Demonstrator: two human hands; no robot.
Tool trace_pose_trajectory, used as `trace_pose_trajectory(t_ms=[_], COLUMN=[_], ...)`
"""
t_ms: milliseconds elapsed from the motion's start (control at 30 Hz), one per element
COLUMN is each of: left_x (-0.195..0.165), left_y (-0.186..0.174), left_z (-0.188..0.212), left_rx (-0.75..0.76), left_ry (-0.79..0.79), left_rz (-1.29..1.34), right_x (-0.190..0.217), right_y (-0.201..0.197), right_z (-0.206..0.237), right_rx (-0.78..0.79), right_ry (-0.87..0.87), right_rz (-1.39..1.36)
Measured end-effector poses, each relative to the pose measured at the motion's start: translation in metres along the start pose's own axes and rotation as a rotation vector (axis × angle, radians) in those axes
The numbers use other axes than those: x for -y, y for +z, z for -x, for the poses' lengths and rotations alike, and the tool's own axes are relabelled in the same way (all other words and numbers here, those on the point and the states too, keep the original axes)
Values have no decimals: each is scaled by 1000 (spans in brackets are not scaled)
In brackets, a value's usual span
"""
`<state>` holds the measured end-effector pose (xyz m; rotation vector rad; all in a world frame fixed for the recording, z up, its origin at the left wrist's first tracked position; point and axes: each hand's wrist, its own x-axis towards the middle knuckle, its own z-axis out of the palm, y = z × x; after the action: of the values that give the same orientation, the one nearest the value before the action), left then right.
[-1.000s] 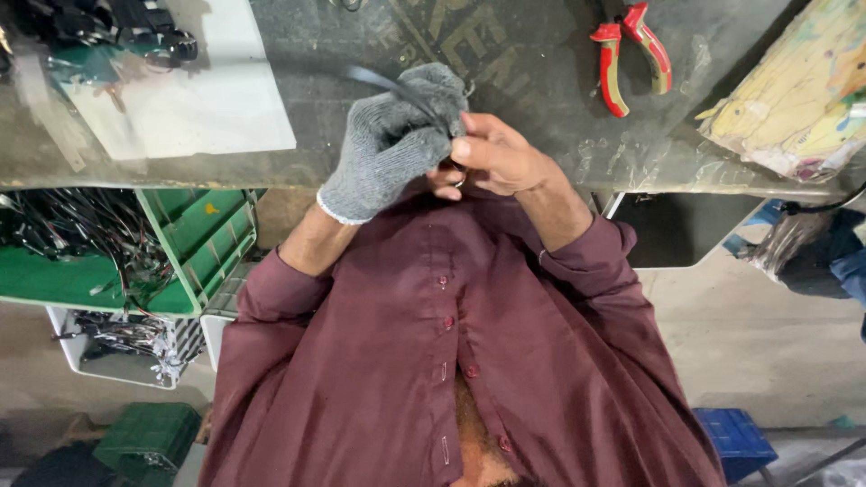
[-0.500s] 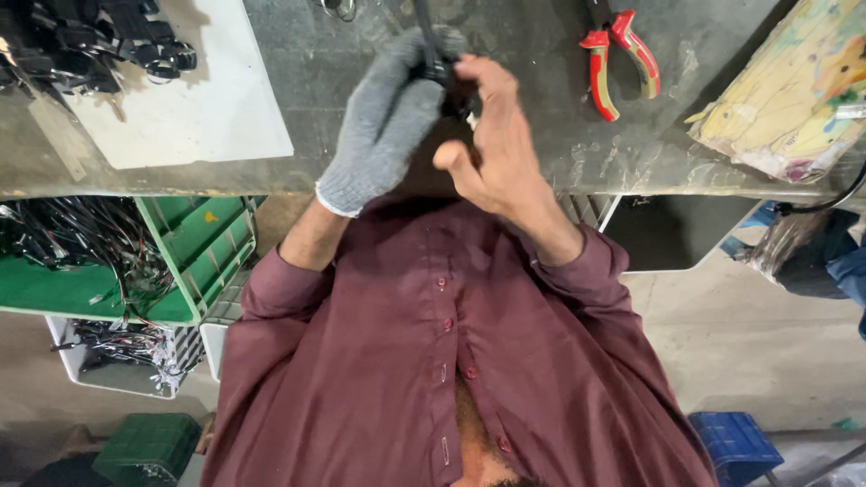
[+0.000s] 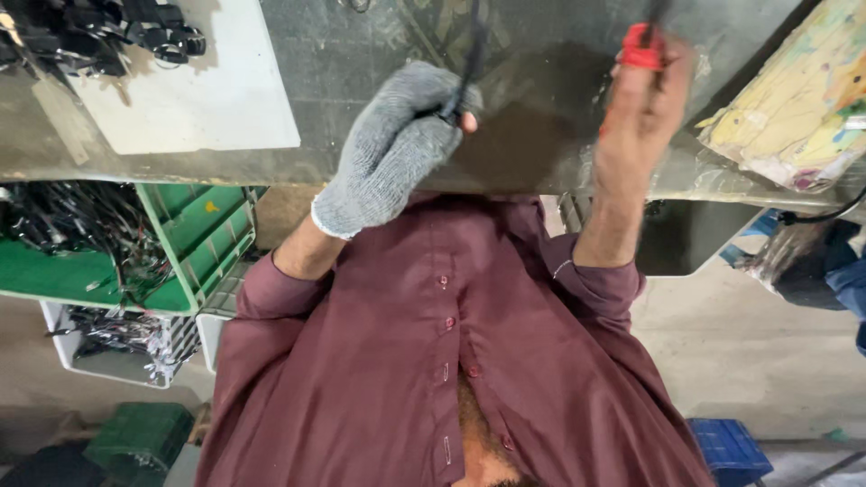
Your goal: The person repeatedly strips the outer sheath of black cables using red-handled pliers, then inserts and crimps metal connectors into the cable ends. Finished units are placed on the workbench.
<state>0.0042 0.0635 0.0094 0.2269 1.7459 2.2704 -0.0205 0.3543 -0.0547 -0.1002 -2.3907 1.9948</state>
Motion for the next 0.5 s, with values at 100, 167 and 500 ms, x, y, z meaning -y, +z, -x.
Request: trace_pose_trajectory(t_ms=[100,167,500], left_x=[-14,-17,-37], left_y=[7,16,24], left_z=[6,10,22], left_rx=[0,-96,-150], left_ry=[-191,-203,-323], left_rz=[219,186,87], right_x=[23,37,66], right_y=[14,27,60], right_z=[-3,-8,-16], right_rx=[199,495,472], right_ry=[74,-51,-427], right_rz=[-690,-653,657])
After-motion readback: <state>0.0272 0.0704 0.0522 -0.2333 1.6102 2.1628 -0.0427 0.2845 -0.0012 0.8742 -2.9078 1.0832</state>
